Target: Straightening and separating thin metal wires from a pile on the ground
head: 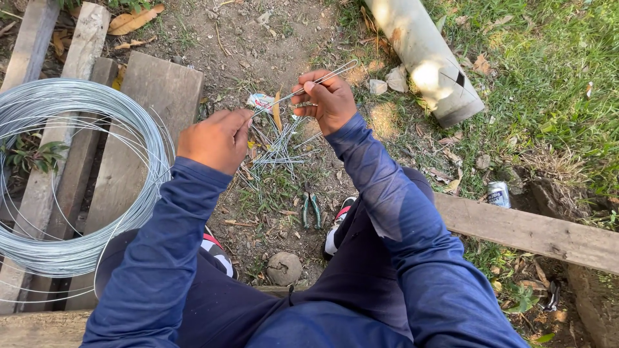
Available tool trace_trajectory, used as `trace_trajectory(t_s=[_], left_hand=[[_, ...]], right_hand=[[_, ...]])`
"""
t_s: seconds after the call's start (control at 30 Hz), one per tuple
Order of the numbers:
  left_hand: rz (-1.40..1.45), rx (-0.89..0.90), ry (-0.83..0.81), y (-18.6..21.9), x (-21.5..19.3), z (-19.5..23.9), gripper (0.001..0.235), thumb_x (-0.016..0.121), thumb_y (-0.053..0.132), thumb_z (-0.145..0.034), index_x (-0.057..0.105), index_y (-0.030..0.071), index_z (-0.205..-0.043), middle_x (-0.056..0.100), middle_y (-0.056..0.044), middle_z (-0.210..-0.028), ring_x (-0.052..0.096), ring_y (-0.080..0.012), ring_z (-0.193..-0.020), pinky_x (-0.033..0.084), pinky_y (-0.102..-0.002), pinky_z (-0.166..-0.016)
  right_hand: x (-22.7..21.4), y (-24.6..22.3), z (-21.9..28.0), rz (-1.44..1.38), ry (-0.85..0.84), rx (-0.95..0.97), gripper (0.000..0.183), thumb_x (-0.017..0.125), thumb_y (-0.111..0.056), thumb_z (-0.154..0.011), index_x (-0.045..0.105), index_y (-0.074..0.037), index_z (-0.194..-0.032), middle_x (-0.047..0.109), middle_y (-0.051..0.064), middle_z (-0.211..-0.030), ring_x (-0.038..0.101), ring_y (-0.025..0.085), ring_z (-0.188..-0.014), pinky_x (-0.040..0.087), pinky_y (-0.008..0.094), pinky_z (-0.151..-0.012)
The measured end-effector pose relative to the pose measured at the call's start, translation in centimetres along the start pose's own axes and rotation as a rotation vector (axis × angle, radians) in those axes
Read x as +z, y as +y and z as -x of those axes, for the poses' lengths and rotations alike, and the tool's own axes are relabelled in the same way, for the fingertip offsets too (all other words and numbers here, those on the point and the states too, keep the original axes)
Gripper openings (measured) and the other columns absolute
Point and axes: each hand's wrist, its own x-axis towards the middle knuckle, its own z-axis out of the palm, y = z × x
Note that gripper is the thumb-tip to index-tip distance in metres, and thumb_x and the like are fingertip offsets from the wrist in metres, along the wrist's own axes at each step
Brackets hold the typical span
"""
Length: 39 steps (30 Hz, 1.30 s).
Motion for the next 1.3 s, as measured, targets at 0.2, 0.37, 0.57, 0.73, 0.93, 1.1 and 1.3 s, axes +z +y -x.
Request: trace_trajectory(t_s=[0.2,0.37,0.57,0.73,0.93,1.1,1.3], left_hand=[[0.043,-0.045,0.036,-0.1,-0.7,-0.2,0.014,0.067,0.03,-0.097,0.076,0.027,-0.107,0.074,-0.003,-0.089,0.073,-0.0335,-0.075,0.061,-0.05,-0.062],[0.227,-0.087,-0.151,-0.7,-2.0,-0.9,0.016,0.064,0.022,-0.1,0.077,0.019,-0.109,0.076,-0.008,-0.091,0.074,-0.0369,-0.081,0.06,-0.051,-0.07],[0.38,-0.226,-0.307,-0.2,-2.1,-0.9,0.012,0.065,0.026,-0.096,0.075,0.02,-0.094,0.073,-0.01,-0.078,0.072,-0.0369,-0.082,0.055,-0.049,-0.07],[0.566,-0.359,-0.399,0.0,-2.0,-1.2,0.014,0.066,0.02,-0.094,0.079,0.017,-0.098,0.071,-0.007,-0.071,0.067,-0.0227,-0.069,0.052,-0.038,-0.066],[0.531,-0.371,-0.363,-1.1,-2.2,-1.8,0.018,0.065,0.023,-0.093,0.079,0.019,-0.103,0.075,-0.013,-0.08,0.073,-0.0332,-0.082,0.055,-0.042,-0.073],[0.622,-0.334,-0.315,-0.9,-2.3,-1.6,0.015,0.066,0.019,-0.091,0.079,0.015,-0.098,0.072,-0.011,-0.072,0.068,-0.0263,-0.069,0.053,-0.039,-0.066],[0.783,-0.321,-0.316,-1.0,-3.0,-1.7,0.012,0.065,0.015,-0.092,0.077,0.011,-0.091,0.066,-0.006,-0.064,0.057,-0.0152,-0.064,0.049,-0.032,-0.063]], right_hand=[[0.4,-0.4,0.3,-0.011,-0.041,-0.013,0.025,0.063,-0.013,-0.098,0.063,0.005,-0.116,0.076,0.022,-0.101,0.079,0.027,-0.081,0.071,0.037,-0.066],[0.2,-1.7,0.2,-0.002,-0.087,0.011,0.025,0.06,-0.016,-0.1,0.064,0.003,-0.116,0.076,0.02,-0.097,0.078,0.023,-0.078,0.071,0.034,-0.066],[-1.2,-1.3,-0.4,0.082,-0.119,0.043,0.025,0.062,-0.02,-0.099,0.065,0.001,-0.111,0.074,0.017,-0.091,0.076,0.02,-0.072,0.069,0.033,-0.064],[-1.6,-2.7,0.0,0.187,-0.174,0.038,0.031,0.063,-0.021,-0.099,0.062,0.003,-0.12,0.072,0.018,-0.094,0.072,0.018,-0.071,0.069,0.033,-0.068],[-1.9,-2.9,-0.4,0.262,-0.186,-0.024,0.033,0.063,-0.019,-0.1,0.063,0.007,-0.12,0.07,0.022,-0.095,0.068,0.019,-0.07,0.068,0.037,-0.07],[-2.2,-2.1,0.0,0.222,-0.186,-0.03,0.029,0.06,-0.017,-0.103,0.061,0.006,-0.12,0.071,0.021,-0.1,0.07,0.018,-0.07,0.069,0.034,-0.067],[-2.0,-1.8,-0.1,0.226,-0.183,-0.08,0.028,0.062,-0.014,-0.101,0.061,0.007,-0.12,0.07,0.021,-0.097,0.07,0.019,-0.066,0.068,0.033,-0.064]])
